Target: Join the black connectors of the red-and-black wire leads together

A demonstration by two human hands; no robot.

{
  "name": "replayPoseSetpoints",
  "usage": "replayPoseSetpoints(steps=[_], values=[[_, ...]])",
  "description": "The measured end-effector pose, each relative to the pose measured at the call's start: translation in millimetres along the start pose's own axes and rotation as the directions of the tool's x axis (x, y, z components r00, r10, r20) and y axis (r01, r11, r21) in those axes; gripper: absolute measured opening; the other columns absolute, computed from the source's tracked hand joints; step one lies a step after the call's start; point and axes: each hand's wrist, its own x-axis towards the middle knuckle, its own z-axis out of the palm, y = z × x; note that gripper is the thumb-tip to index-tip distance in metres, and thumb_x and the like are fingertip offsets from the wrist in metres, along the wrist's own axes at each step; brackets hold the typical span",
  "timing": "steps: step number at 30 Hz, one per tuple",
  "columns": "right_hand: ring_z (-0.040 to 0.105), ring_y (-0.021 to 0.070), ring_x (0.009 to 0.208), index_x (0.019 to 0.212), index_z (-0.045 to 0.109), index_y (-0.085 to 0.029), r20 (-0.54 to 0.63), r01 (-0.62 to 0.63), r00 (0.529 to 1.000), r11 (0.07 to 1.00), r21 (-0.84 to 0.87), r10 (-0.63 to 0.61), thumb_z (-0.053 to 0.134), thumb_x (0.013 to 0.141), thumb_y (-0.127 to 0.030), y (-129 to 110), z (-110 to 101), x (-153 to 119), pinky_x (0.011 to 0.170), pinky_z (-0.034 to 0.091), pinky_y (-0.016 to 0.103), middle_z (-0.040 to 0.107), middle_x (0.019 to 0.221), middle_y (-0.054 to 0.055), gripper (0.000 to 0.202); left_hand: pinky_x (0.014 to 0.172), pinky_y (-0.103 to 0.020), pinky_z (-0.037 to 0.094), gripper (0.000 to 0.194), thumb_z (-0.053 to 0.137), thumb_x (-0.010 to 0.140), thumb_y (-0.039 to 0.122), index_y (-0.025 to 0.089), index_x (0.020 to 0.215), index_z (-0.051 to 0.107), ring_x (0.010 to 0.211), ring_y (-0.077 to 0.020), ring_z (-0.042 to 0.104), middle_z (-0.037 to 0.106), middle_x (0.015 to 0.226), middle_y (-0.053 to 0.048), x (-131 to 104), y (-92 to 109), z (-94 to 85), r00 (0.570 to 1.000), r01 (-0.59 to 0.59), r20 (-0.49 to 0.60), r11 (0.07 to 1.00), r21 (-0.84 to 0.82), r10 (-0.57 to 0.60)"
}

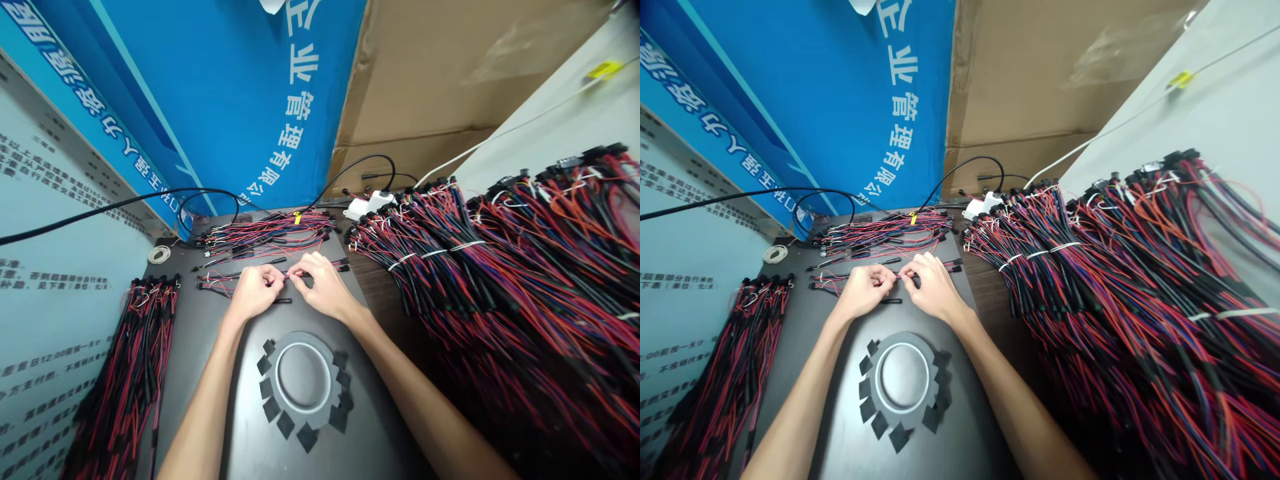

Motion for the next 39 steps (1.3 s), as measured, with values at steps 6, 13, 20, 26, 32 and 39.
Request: replayPoseSetpoints(steps=[6,13,20,26,32,39], values=[[0.056,0.0197,0.090,0.102,0.064,-0.019,-0.002,-0.014,1.000,0.997,0.073,0.014,0.053,0.090,-0.015,-2,-2,-1,0.087,0.040,0.035,0.067,0.091,0.005,0.017,0.054,-0.024,0.045,0.015,0.055,0.071,0.025,0.015,0.072,0.065,0.054,-0.0130,0.057,0.065,0.064,-0.003,0,-1,-3.6,0.999,0.008,0.043,1.000,0.017,-0.008],[0.055,0.0193,0.092,0.098,0.065,-0.019,0.012,-0.003,1.000,0.987,0.163,0.001,0.051,0.091,-0.013,1,0,-1,0.085,0.043,0.033,0.068,0.094,0.006,0.017,0.057,-0.024,0.047,0.014,0.054,0.078,0.025,0.015,0.077,0.063,0.056,-0.0133,0.059,0.063,0.063,-0.002,-1,0,-8.3,0.990,-0.037,0.134,0.999,-0.017,0.039],[0.051,0.0204,0.090,0.084,0.065,-0.020,0.035,0.004,0.999,0.998,-0.062,-0.001,0.050,0.093,-0.016,-1,-1,-1,0.079,0.034,0.035,0.067,0.091,0.006,0.018,0.059,-0.024,0.046,0.023,0.054,0.087,0.036,0.015,0.080,0.061,0.059,-0.0131,0.058,0.062,0.065,-0.002,-5,3,-11.9,0.980,-0.108,0.162,0.992,-0.071,0.118],[0.051,0.0185,0.088,0.079,0.066,-0.019,0.055,-0.035,0.998,0.999,0.014,0.034,0.055,0.090,-0.015,-1,-3,0,0.079,0.030,0.033,0.065,0.083,0.004,0.016,0.060,-0.024,0.044,0.022,0.055,0.087,0.035,0.014,0.083,0.063,0.061,-0.0133,0.057,0.062,0.065,-0.002,-4,1,-14.4,0.973,-0.100,0.195,0.988,-0.118,0.122],[0.050,0.0166,0.079,0.075,0.069,-0.019,0.032,-0.055,0.998,0.995,0.085,0.052,0.060,0.085,-0.014,4,0,0,0.080,0.031,0.033,0.062,0.072,0.003,0.014,0.058,-0.025,0.042,0.017,0.054,0.083,0.028,0.014,0.079,0.064,0.058,-0.0133,0.055,0.063,0.061,-0.002,-2,1,-12.1,0.982,-0.108,0.146,0.991,-0.078,0.118],[0.050,0.0167,0.076,0.075,0.074,-0.021,0.010,-0.047,0.999,0.997,0.060,0.047,0.064,0.082,-0.013,6,1,0,0.080,0.033,0.035,0.061,0.067,0.003,0.015,0.056,-0.024,0.045,0.015,0.057,0.079,0.027,0.014,0.076,0.065,0.054,-0.0128,0.057,0.062,0.059,-0.002,-3,4,-9.2,0.990,-0.032,0.133,0.996,-0.089,0.044]])
